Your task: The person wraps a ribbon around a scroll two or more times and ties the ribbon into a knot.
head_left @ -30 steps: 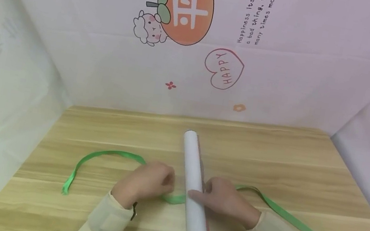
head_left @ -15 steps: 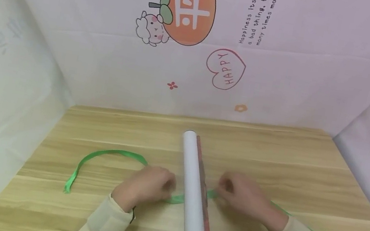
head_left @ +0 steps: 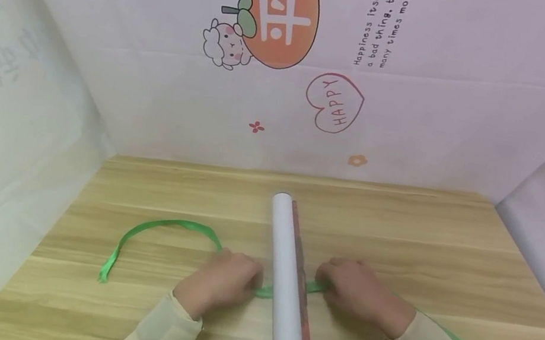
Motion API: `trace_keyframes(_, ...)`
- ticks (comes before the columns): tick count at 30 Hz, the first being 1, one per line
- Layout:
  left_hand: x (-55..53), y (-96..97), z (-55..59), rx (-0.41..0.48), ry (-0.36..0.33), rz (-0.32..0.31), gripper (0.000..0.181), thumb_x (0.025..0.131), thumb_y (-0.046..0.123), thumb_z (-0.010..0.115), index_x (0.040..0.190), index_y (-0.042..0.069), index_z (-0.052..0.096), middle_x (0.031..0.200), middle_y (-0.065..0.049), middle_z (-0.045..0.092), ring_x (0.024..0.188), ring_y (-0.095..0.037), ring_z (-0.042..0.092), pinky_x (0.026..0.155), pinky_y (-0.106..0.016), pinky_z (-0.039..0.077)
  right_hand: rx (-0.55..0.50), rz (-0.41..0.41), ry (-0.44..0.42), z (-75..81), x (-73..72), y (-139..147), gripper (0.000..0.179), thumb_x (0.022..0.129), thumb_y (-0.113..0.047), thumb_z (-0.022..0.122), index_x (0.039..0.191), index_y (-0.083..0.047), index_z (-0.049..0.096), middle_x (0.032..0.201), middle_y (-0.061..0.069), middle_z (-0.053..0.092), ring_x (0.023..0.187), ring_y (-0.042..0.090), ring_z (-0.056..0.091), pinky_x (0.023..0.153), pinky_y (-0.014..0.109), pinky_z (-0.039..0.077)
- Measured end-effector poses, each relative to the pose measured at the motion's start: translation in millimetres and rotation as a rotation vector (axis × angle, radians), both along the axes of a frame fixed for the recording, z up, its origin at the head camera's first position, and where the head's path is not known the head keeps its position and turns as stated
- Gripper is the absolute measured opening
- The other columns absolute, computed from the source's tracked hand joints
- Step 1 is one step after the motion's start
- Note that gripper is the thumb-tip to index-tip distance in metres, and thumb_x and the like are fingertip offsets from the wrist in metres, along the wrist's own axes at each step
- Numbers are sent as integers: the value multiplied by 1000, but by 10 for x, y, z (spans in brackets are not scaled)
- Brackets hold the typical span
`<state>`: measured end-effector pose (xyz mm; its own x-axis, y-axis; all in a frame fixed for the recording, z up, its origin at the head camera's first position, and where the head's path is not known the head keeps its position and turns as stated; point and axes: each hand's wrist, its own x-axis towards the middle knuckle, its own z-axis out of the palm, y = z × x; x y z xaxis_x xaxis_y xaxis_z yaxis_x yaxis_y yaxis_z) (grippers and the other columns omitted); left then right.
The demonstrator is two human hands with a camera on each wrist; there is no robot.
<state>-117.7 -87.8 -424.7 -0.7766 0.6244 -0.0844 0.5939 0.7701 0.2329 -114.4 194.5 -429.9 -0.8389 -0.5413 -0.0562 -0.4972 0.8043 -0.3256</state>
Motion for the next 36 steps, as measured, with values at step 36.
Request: trace_keyframes(36,-278,-384,-119,3,143,224,30,98,11,68,70,16,61,62,7,52,56,-10,43,54,-28,41,2,-80,-24,10,-391,195,16,101,-12,65,103,-8,80,105,9,81,101,32,76,90,50,62)
